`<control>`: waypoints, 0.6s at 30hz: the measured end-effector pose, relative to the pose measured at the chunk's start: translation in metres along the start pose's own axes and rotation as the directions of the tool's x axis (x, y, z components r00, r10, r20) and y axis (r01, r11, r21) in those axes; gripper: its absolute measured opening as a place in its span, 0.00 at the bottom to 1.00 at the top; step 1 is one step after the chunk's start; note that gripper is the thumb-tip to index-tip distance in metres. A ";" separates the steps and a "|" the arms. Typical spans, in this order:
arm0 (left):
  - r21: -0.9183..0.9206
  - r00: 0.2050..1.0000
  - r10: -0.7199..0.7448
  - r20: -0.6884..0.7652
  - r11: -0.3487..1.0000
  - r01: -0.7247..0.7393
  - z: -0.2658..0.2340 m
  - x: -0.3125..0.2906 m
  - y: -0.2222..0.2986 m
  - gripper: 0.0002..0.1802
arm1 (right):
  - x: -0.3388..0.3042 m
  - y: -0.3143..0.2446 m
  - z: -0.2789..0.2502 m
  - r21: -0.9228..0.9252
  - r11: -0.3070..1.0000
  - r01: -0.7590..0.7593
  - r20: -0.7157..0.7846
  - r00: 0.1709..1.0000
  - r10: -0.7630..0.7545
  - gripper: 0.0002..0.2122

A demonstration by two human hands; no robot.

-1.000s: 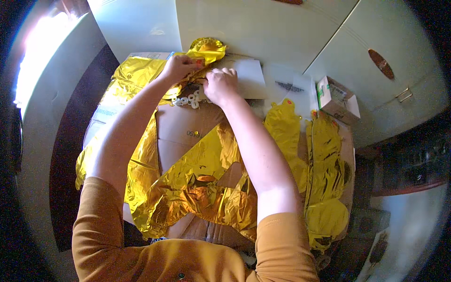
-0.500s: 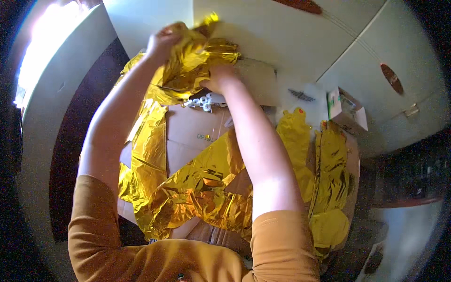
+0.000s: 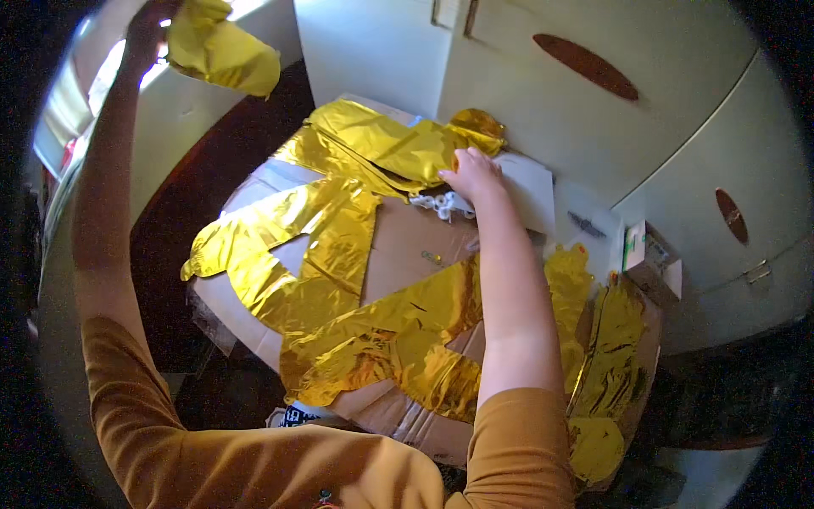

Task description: Folding gold foil letter balloons and organizing them on a cardboard workspace for packaging.

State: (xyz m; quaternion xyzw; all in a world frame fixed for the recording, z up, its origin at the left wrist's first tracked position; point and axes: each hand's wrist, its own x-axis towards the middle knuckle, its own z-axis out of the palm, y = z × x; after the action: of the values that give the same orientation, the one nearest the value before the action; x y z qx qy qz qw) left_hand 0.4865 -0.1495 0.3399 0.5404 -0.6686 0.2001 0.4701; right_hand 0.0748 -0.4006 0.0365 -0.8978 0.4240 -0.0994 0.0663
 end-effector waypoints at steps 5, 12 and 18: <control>-0.771 0.895 0.036 0.445 0.523 0.363 0.043 -0.036 0.068 0.17 | -0.052 -0.051 -0.075 0.158 0.893 0.421 -0.736 0.653 -0.178 0.30; -0.300 0.828 0.049 0.558 0.942 0.147 0.087 -0.056 0.263 0.14 | -0.191 -0.146 -0.253 -0.131 0.780 0.613 -0.532 0.620 -0.576 0.38; -0.605 0.904 0.025 0.428 0.750 0.266 0.120 -0.089 0.313 0.18 | -0.217 -0.106 -0.269 0.558 0.777 0.290 -0.185 0.957 -0.224 0.16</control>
State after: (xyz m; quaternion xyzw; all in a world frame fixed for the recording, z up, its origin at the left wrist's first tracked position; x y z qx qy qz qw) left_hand 0.1496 -0.0897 0.2830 0.4156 -0.7418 -0.1938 0.4893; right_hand -0.0434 -0.1751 0.2927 -0.8773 0.2497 -0.2804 0.2990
